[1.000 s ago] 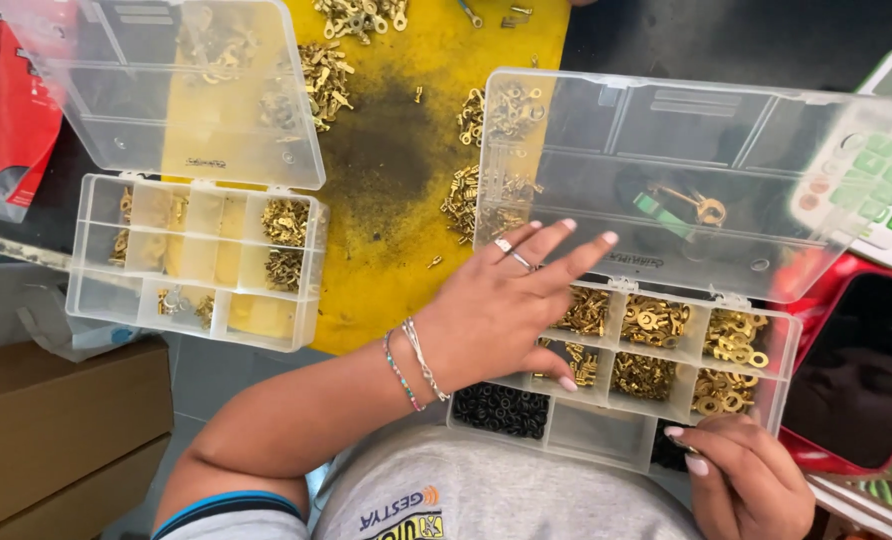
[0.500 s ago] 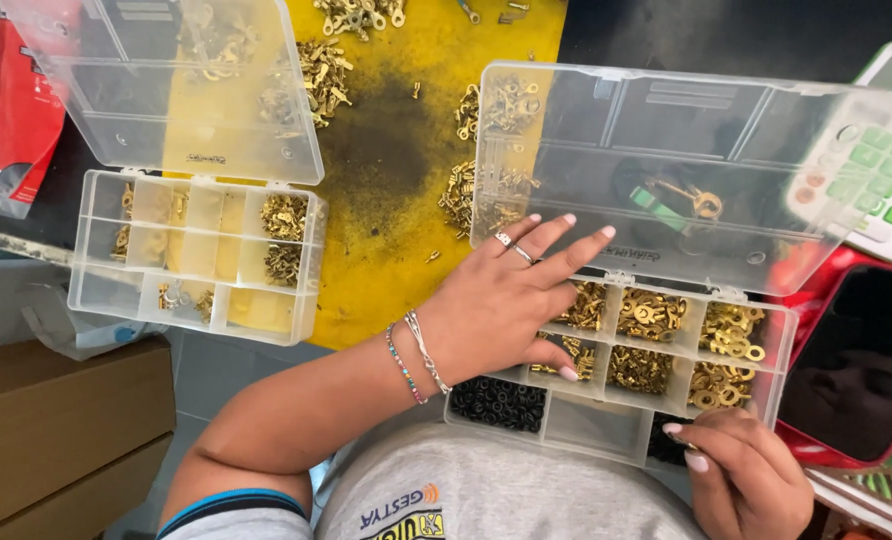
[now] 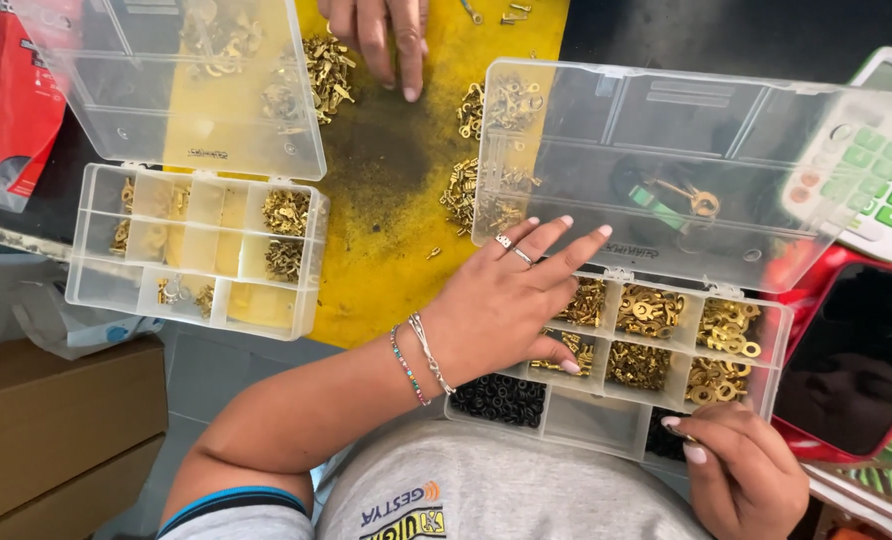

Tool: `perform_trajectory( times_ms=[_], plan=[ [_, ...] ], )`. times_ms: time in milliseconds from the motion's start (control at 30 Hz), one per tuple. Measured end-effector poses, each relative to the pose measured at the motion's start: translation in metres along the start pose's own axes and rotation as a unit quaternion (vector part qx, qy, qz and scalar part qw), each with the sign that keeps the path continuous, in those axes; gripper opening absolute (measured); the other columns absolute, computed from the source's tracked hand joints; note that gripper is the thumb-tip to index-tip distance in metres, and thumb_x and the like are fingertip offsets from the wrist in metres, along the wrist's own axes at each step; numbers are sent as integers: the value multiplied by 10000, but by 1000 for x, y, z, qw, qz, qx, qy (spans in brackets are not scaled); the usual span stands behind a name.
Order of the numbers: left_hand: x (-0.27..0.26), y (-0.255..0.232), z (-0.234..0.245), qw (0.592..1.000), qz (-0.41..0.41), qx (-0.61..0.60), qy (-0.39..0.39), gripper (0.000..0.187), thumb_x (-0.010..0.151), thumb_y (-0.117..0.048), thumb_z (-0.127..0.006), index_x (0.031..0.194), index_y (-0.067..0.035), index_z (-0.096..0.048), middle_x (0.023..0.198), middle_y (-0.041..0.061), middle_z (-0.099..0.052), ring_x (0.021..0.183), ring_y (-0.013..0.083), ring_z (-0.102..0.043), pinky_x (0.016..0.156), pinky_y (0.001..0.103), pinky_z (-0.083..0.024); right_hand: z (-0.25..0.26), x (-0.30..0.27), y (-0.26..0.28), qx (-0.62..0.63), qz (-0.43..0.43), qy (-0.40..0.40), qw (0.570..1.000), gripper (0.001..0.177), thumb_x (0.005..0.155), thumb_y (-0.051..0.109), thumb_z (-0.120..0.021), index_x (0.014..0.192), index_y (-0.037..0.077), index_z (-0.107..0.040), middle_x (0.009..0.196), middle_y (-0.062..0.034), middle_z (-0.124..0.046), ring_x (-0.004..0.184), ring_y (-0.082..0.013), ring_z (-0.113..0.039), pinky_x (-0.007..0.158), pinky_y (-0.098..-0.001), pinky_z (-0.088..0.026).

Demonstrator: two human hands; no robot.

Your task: The person sorts small metal hardware pieces, including brass and black fasteners, from a yellow mat into compartments of a clear plastic organizer box. They pick up items by hand and place them into specific sections, occasionally handling a small tool or fastener.

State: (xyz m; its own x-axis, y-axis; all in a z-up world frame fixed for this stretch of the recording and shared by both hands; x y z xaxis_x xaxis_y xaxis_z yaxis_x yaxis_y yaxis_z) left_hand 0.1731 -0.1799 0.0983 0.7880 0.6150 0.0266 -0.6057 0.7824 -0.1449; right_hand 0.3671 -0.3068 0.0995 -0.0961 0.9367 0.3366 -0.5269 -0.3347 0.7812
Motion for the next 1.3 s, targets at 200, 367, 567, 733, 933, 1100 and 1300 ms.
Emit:
perform_trajectory(
  times_ms=[200, 367, 567, 733, 933, 1100, 1300],
  plan=[
    [-2, -1, 5, 1000, 10, 14, -14, 646, 763, -769, -706, 935, -147, -746, 1646, 29, -358, 1456, 274, -435, 1203, 448, -369, 0, -1, 0, -16, -14, 0, 1000, 182, 966, 85, -563, 976, -38, -697, 870, -159, -667, 757, -253, -661, 777, -334, -564],
    [-2, -2, -3, 1000, 3, -1, -17, 638, 792, -777, -651, 894, -164, -793, 1624, 27, -399, 1440, 300, -454, 1188, 468, -363, 0, 1, 2, -18, -19, -5, 1000, 166, 964, 73, -571, 965, -38, -694, 866, -156, -669, 748, -255, -655, 759, -327, -557],
    [-5, -1, 3, 999, 12, 29, -7, 633, 776, -774, -688, 973, -178, -762, 1652, 30, -344, 1458, 295, -430, 1206, 472, -358, 0, -3, -1, -24, -16, 1, 1000, 157, 965, 48, -572, 991, -35, -703, 887, -162, -685, 779, -245, -676, 799, -326, -569],
    [-4, 3, -3, 999, 8, -6, -49, 701, 776, -816, -653, 1032, -168, -730, 1651, 33, -340, 1455, 315, -457, 1193, 485, -386, 0, -1, 1, -27, -14, -9, 999, 165, 971, 50, -563, 965, -49, -695, 879, -176, -685, 766, -258, -667, 795, -335, -560],
    [-5, 2, -4, 999, 9, -7, -43, 728, 783, -820, -639, 1109, -174, -720, 1648, 38, -332, 1460, 307, -440, 1207, 484, -372, 0, -2, 0, -44, -18, 7, 999, 171, 978, 60, -563, 981, -47, -697, 887, -173, -686, 772, -259, -665, 797, -341, -563],
    [-1, 3, -4, 999, 10, -9, -36, 680, 769, -814, -659, 958, -170, -771, 1629, 31, -372, 1452, 303, -454, 1205, 485, -368, -1, -3, 0, -48, -19, 4, 999, 177, 982, 63, -560, 975, -51, -695, 891, -178, -683, 780, -262, -670, 825, -352, -564],
    [-1, 4, -6, 1000, 18, 1, -7, 679, 758, -824, -662, 953, -184, -781, 1657, 14, -319, 1478, 290, -417, 1219, 476, -342, -1, 0, 3, -38, -24, -1, 999, 181, 981, 67, -556, 970, -55, -690, 888, -176, -684, 764, -264, -661, 779, -339, -558]
  ],
)
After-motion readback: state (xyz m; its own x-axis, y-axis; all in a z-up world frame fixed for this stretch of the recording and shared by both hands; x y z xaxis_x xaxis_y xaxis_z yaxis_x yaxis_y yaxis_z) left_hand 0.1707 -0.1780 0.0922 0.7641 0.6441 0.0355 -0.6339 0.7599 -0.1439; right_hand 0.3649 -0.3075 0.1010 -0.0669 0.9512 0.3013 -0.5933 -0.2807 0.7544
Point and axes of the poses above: each hand's wrist, its own x-axis towards the middle knuckle, its own z-axis out of the back of the hand, y = z × x, the point moved 8 cm from there along x, towards the middle knuckle
